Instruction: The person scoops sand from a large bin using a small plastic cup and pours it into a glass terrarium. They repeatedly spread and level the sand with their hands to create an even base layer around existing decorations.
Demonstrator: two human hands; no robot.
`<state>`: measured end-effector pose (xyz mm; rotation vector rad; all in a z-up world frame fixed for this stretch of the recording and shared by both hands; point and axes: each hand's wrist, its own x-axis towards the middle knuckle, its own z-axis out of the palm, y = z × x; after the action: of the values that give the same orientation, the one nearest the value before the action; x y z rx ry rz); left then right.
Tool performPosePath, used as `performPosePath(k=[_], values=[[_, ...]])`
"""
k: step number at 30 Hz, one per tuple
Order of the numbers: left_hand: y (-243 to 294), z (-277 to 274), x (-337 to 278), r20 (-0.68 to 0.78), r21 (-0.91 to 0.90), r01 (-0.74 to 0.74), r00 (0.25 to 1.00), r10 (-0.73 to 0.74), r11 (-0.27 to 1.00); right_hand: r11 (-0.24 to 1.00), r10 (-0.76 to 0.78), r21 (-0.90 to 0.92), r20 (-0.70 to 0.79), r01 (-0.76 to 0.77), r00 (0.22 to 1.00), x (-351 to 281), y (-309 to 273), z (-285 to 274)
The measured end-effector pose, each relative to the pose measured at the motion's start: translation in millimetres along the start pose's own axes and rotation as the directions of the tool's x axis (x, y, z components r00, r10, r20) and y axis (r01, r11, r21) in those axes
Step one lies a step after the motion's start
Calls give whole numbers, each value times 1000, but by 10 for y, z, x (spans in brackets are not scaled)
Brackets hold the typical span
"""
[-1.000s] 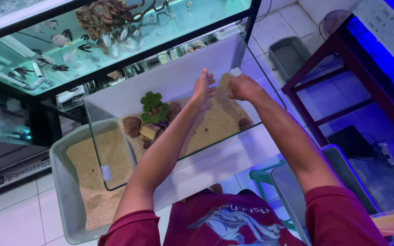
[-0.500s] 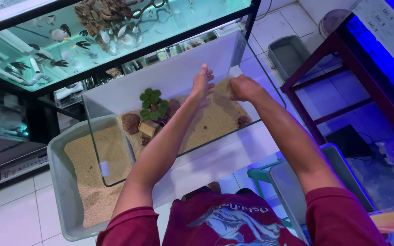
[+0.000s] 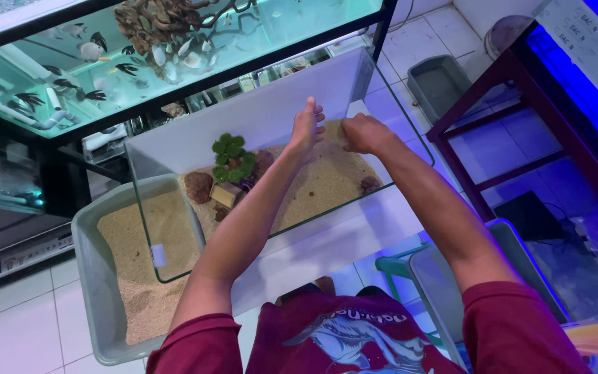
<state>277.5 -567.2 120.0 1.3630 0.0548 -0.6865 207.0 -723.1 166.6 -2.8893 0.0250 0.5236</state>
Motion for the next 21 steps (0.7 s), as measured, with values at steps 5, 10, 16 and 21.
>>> performPosePath(k=[5,10,16,21], values=[[37,19,-14,-19,18,19,1000,-19,1000,1000,0,-6,14,1,1000,-45,-27,-25],[61,24,-55,-29,43,37,999,-36,998,999,-17,30,30,16,999,-69,-11,2],[34,8,-8,-41,74,23,999,-20,997,1000,18,20,50,-19,999,-29,51,74],[91,41,-89,-63,76,25,998,-20,997,997,72,-40,60,-70,996,106,264,256]])
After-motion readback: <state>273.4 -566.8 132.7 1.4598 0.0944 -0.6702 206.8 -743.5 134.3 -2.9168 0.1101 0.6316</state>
